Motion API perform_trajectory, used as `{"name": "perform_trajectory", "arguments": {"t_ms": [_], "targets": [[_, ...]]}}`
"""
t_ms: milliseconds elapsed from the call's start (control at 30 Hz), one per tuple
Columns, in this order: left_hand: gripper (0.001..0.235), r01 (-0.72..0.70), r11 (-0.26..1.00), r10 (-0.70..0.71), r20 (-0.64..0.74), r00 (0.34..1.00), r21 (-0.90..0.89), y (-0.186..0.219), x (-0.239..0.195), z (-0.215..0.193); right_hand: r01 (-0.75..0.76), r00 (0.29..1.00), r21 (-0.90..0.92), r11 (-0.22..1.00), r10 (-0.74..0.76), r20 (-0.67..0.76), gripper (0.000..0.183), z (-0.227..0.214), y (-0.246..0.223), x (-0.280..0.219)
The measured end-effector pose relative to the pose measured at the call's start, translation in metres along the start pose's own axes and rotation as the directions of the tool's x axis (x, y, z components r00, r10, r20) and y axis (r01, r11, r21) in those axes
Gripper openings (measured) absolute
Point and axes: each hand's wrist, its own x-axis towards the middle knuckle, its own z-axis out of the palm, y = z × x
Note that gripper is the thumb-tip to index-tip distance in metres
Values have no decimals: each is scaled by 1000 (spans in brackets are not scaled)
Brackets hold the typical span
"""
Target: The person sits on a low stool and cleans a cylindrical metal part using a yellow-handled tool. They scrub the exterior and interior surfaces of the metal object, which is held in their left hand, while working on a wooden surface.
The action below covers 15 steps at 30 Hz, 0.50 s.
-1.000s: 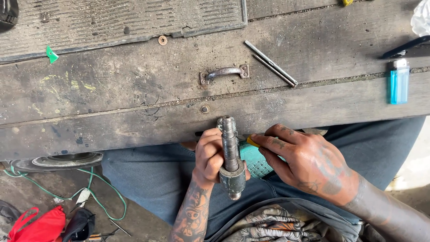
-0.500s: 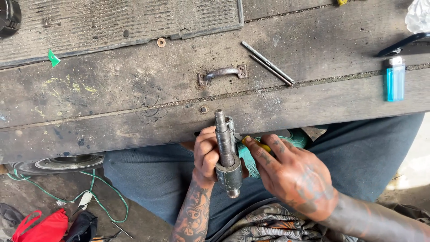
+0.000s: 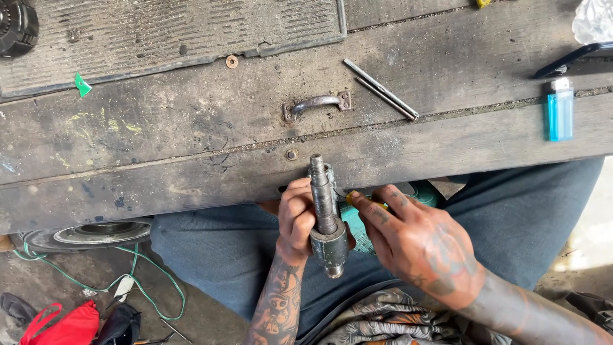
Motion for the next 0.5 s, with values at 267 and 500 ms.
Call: {"name": "perform_trajectory", "arguments": {"t_ms": [267,500], "targets": [[34,107,988,-95,-114,989,109,9,14,4,32,995,-69,997,-38,-95,44,18,-6,-6],[29,146,978,-126,-134,983,148,9,14,4,-5,989,-157,988,-18,-144,43,23,-14,-5]]}}
